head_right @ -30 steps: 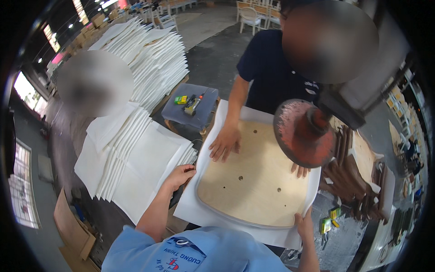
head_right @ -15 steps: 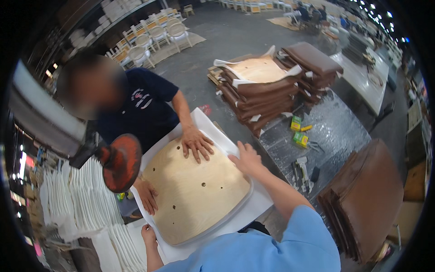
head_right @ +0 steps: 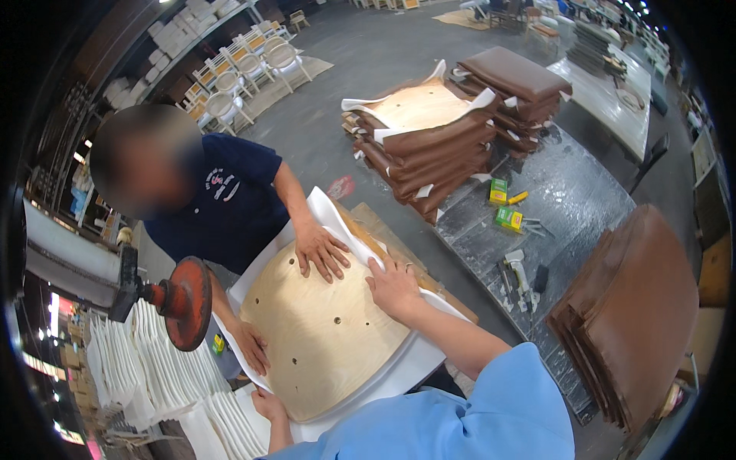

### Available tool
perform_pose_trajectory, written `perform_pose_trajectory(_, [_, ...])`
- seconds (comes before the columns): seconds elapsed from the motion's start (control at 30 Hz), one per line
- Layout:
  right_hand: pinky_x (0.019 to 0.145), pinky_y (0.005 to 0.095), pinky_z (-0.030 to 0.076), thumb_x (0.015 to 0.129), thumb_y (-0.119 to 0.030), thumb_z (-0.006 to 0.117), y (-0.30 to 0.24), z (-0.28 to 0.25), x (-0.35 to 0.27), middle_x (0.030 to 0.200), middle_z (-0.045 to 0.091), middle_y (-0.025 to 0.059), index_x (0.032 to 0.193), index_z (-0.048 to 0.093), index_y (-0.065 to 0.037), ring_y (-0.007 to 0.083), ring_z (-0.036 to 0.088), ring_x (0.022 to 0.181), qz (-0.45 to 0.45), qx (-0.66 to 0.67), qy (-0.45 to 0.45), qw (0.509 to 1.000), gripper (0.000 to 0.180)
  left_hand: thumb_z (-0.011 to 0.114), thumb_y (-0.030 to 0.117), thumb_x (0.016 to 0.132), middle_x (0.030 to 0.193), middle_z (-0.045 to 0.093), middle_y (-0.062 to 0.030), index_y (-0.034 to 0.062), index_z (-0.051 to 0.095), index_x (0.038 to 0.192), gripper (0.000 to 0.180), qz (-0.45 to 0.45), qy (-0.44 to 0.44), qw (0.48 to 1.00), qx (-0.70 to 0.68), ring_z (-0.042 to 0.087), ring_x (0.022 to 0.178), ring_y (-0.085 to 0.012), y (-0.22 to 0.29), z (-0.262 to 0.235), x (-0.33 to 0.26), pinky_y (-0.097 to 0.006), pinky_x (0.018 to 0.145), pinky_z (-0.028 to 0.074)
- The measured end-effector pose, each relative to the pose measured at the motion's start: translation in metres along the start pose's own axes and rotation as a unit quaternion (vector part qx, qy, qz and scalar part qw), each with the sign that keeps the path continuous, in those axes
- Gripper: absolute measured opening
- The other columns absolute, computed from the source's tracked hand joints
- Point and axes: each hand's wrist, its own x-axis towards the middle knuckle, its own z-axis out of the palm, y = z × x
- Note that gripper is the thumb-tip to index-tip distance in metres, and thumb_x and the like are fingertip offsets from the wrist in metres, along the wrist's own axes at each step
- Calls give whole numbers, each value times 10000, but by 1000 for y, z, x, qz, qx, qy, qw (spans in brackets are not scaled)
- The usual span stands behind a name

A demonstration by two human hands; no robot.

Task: The person staples white foam padding onto a wooden chair seat base using a staple gun while a coworker assists. They then place a brown upholstered seat cover over the padded base and remove the finished unit from the press. The person repeats the process with another foam and seat base.

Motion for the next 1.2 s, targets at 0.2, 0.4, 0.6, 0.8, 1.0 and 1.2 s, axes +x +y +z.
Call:
perform_pose_trajectory(0.2, [1204, 613, 449, 1169, -399, 525, -4, 4, 1, 1666, 534, 220, 1663, 526, -153, 487, 594, 1427, 9, -20, 7, 1000, 553, 614, 196, 1107, 916, 721, -293, -57, 648, 971, 289, -46, 37, 998, -27, 692, 855, -486, -2, 3, 7, -536, 806, 549])
perform_pose_trajectory(0.4, [1190, 612, 467, 1091, -565, 634, 1, -15, -20, 1721, 418, 326, 1806, 276, -264, 519, 586, 1453, 52, -36, -6, 998, 854, 598, 263, 1126, 956, 748, -285, -31, 696, 1002, 334, -107, -131, 986, -3, 726, 926, -485, -47, -26, -5, -550, 836, 559])
perform_pose_trajectory(0.6, [1116, 589, 511, 1083, -567, 641, 10, -9, -30, 1334, 655, 277, 1811, 274, -311, 493, 669, 1242, 48, -13, 26, 998, 855, 558, 347, 1148, 1012, 764, -292, -33, 740, 1062, 430, -147, -173, 974, -26, 733, 989, -488, -60, -24, -7, -541, 882, 557])
perform_pose_trajectory(0.8, [1145, 550, 510, 1015, -505, 745, 39, -9, -50, 1457, 672, 321, 1746, 426, -164, 478, 675, 1331, 77, 89, 94, 989, 867, 569, 353, 1174, 1259, 785, -239, -63, 711, 1314, 461, -213, -235, 936, -151, 755, 1151, -402, -82, -58, -74, -488, 993, 582])
perform_pose_trajectory(1.0, [880, 381, 635, 1008, -279, 842, 100, -35, -56, 1105, 825, 168, 1368, 682, 69, 237, 793, 1019, 225, 320, -177, 903, 526, 583, 492, 1174, 1405, 745, -181, 2, 623, 1493, 587, -449, -310, 690, -476, 736, 1257, -356, -128, -92, -97, -526, 1104, 599])
perform_pose_trajectory(1.2, [908, 412, 667, 1135, -351, 649, 160, -33, -102, 1208, 799, 120, 1451, 661, -20, 268, 798, 1010, 298, 649, -180, 676, 458, 534, 493, 1176, 1483, 699, -174, 73, 617, 1521, 550, -486, -226, 474, -698, 687, 1351, -364, -93, -76, -154, -586, 1107, 604])
